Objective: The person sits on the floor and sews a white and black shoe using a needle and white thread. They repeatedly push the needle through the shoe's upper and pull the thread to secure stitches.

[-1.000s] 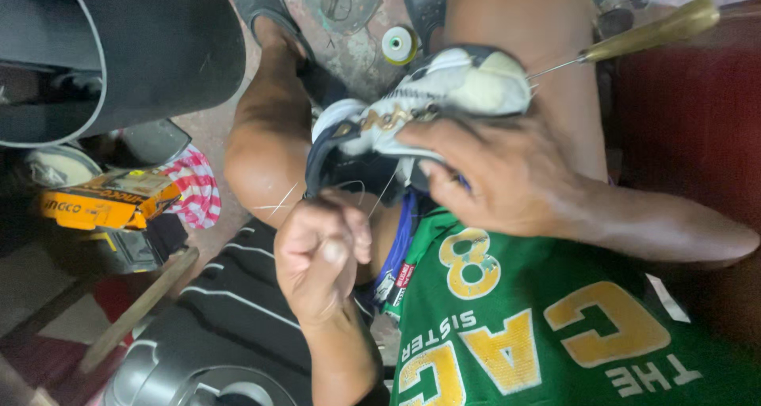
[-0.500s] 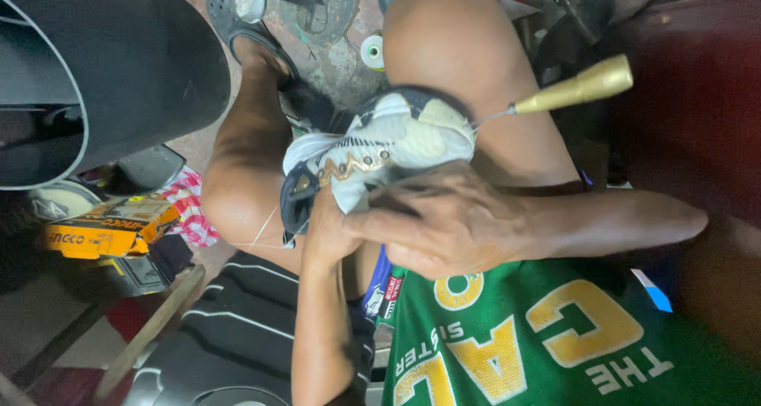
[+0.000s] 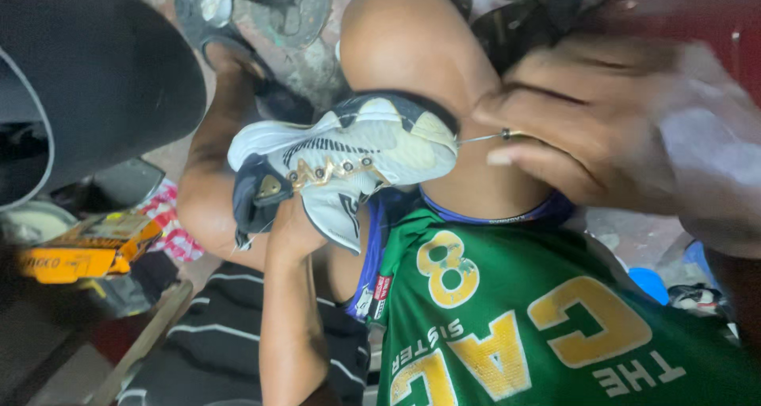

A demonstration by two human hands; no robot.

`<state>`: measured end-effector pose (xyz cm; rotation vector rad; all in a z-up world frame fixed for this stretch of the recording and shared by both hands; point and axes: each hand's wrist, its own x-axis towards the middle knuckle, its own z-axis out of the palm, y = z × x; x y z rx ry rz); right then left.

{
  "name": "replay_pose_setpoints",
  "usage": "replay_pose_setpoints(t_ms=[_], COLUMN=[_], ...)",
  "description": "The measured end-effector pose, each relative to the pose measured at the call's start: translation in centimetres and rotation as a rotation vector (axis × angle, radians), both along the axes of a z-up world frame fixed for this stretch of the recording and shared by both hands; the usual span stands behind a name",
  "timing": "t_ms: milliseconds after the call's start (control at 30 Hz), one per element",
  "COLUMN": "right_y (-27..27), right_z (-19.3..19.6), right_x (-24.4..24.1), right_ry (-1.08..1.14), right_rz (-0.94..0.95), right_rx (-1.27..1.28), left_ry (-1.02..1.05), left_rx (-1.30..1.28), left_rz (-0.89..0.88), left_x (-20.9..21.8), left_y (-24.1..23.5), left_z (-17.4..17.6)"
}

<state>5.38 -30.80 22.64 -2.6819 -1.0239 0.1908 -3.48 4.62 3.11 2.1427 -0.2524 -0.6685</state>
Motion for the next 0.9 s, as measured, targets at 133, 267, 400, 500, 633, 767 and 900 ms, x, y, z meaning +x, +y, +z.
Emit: replay_pose_setpoints(t_ms=[133, 267, 400, 500, 633, 767, 900], right_y=[-0.4, -0.3, 0.3, 1.1, 1.9, 2.1, 2.3], right_z=[-1.3, -1.7, -1.3, -1.0, -1.1, -1.6, -2.3], right_x=[0.4, -0.1, 0.8, 1.1, 1.4, 1.8, 1.8], right_ry=[0.152, 0.06, 0.006, 0.005, 0.017, 0.0, -0.025], right_rz=[0.073, 0.064, 0.194, 0.193, 0.199, 0.216, 0.22], right_rx=[0.097, 0.027, 0.034, 0.036, 0.066, 0.08, 0.103], left_ry=[0.01, 0.053, 0.058, 0.067, 0.089, 0.179, 0.169], left_rx=[-0.003, 0.037, 0.127, 0.134, 0.222, 0.241, 0.195], left_rz=[-0.095, -0.28, -0.253, -0.304, -0.396, -0.316, -0.35], left_x=[0.4, 0.6, -0.4, -0.4, -0.4, -0.7, -1.0], left_y=[0.1, 0.6, 1.5, 1.8, 1.8, 2.2, 2.4], left_z=[-1.0, -4.7, -7.5, -8.4, -7.7, -7.5, -8.8])
